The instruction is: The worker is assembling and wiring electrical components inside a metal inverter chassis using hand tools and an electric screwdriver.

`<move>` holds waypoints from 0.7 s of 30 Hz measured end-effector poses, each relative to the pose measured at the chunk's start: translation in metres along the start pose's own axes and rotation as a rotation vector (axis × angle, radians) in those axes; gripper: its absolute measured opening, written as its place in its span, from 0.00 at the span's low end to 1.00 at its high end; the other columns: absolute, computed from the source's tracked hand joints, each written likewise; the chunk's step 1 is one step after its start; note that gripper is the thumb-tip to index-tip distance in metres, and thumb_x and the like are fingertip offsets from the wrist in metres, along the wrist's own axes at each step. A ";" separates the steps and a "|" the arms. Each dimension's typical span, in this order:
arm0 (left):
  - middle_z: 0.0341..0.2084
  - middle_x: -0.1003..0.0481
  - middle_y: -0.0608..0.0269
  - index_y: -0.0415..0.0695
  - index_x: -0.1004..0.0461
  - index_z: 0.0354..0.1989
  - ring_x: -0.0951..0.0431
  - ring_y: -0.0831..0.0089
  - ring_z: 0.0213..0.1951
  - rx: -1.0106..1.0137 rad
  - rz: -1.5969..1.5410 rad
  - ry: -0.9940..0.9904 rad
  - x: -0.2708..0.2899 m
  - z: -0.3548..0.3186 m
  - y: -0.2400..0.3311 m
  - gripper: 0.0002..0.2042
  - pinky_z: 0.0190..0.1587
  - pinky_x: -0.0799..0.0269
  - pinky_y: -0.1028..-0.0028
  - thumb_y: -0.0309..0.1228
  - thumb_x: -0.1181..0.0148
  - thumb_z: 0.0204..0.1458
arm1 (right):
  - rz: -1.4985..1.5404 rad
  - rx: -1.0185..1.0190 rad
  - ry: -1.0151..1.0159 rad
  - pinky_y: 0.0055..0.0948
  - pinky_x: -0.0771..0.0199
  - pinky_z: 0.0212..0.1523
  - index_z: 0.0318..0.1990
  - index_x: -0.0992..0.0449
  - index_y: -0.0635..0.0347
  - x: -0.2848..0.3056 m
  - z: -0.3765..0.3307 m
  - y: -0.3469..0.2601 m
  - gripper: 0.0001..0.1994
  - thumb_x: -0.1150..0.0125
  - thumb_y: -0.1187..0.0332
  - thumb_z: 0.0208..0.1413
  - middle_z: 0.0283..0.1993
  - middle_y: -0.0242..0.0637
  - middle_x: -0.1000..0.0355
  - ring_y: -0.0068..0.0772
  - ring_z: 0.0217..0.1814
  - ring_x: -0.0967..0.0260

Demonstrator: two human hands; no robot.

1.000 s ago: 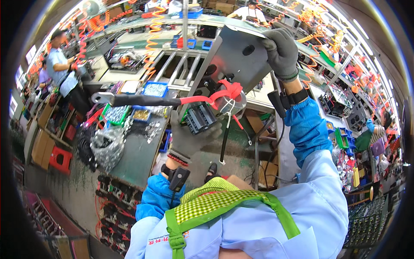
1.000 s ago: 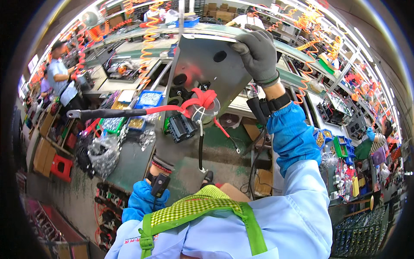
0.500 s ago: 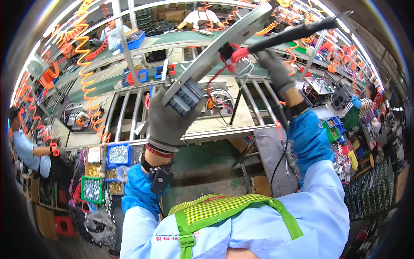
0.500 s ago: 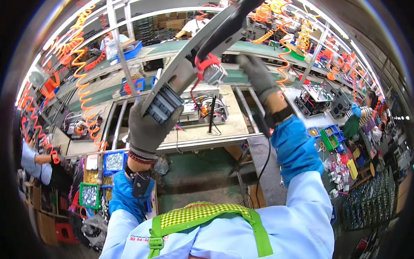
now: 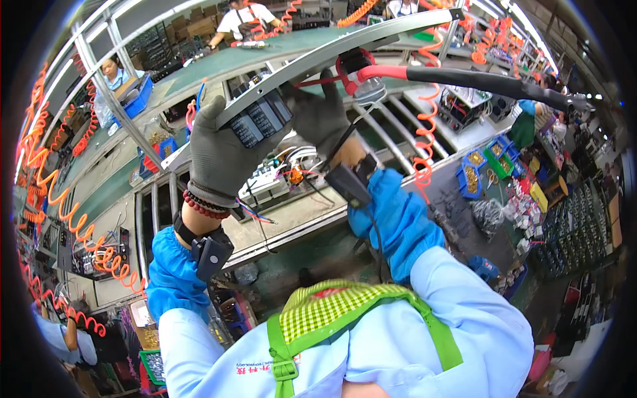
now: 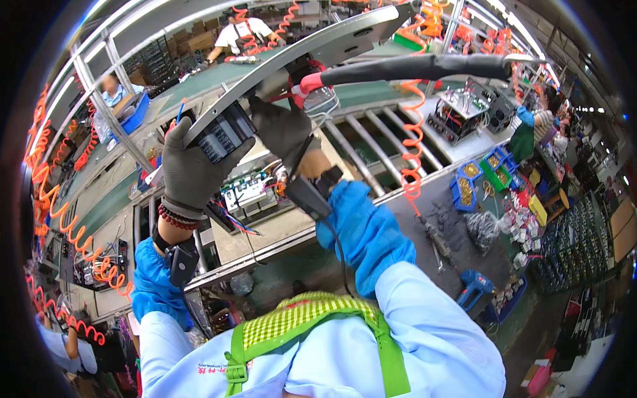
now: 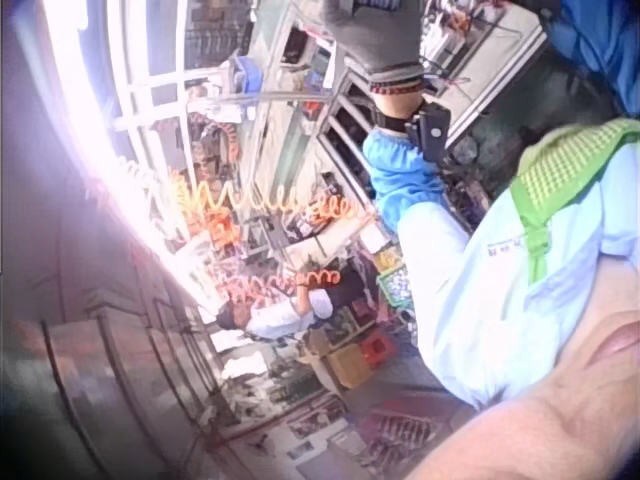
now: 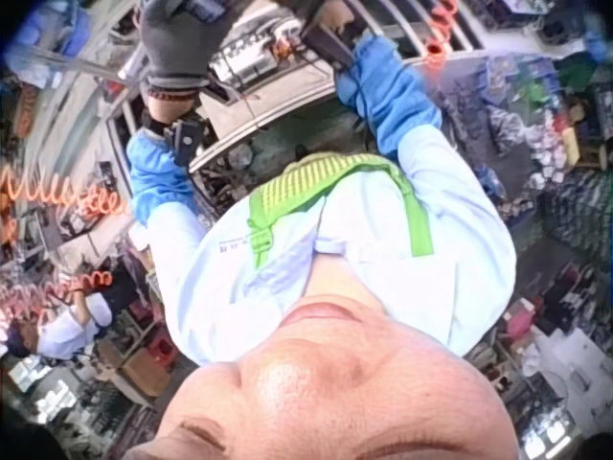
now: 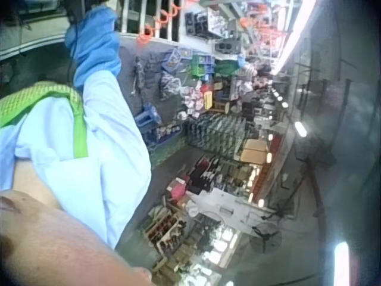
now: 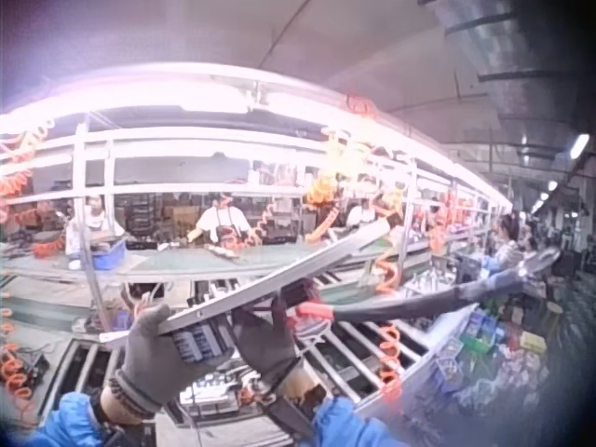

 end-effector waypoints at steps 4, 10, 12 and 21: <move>0.57 0.32 0.46 0.34 0.39 0.61 0.30 0.52 0.57 -0.060 0.235 0.176 0.055 0.022 0.014 0.32 0.63 0.37 0.51 0.48 0.49 0.56 | -0.297 0.062 0.149 0.43 0.30 0.49 0.61 0.35 0.62 0.073 0.004 -0.022 0.35 0.53 0.41 0.58 0.51 0.44 0.28 0.37 0.51 0.29; 0.54 0.30 0.43 0.33 0.37 0.59 0.28 0.49 0.55 -0.065 0.044 0.236 0.097 0.059 0.034 0.31 0.60 0.35 0.50 0.46 0.45 0.54 | -0.801 0.094 0.315 0.43 0.34 0.53 0.61 0.35 0.61 0.147 -0.012 -0.072 0.32 0.52 0.44 0.58 0.54 0.44 0.30 0.39 0.54 0.32; 0.51 0.29 0.44 0.34 0.35 0.56 0.27 0.48 0.53 -0.075 0.036 0.241 0.115 0.070 0.031 0.28 0.56 0.31 0.48 0.43 0.43 0.53 | -0.967 0.128 0.366 0.44 0.36 0.55 0.61 0.35 0.60 0.167 0.015 -0.130 0.31 0.52 0.45 0.58 0.55 0.45 0.30 0.40 0.56 0.33; 0.47 0.24 0.53 0.37 0.30 0.51 0.24 0.59 0.49 -0.048 0.192 0.487 0.238 0.069 -0.021 0.21 0.53 0.28 0.58 0.39 0.44 0.54 | -1.750 0.088 0.451 0.45 0.43 0.62 0.61 0.34 0.58 0.264 0.025 -0.158 0.28 0.51 0.49 0.59 0.59 0.46 0.34 0.43 0.61 0.37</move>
Point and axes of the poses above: each hand's wrist, its own z-axis towards the middle knuckle, its own x-axis out of the back of the hand, y = z × x, the point moved 3 cm from there along z, towards the middle knuckle
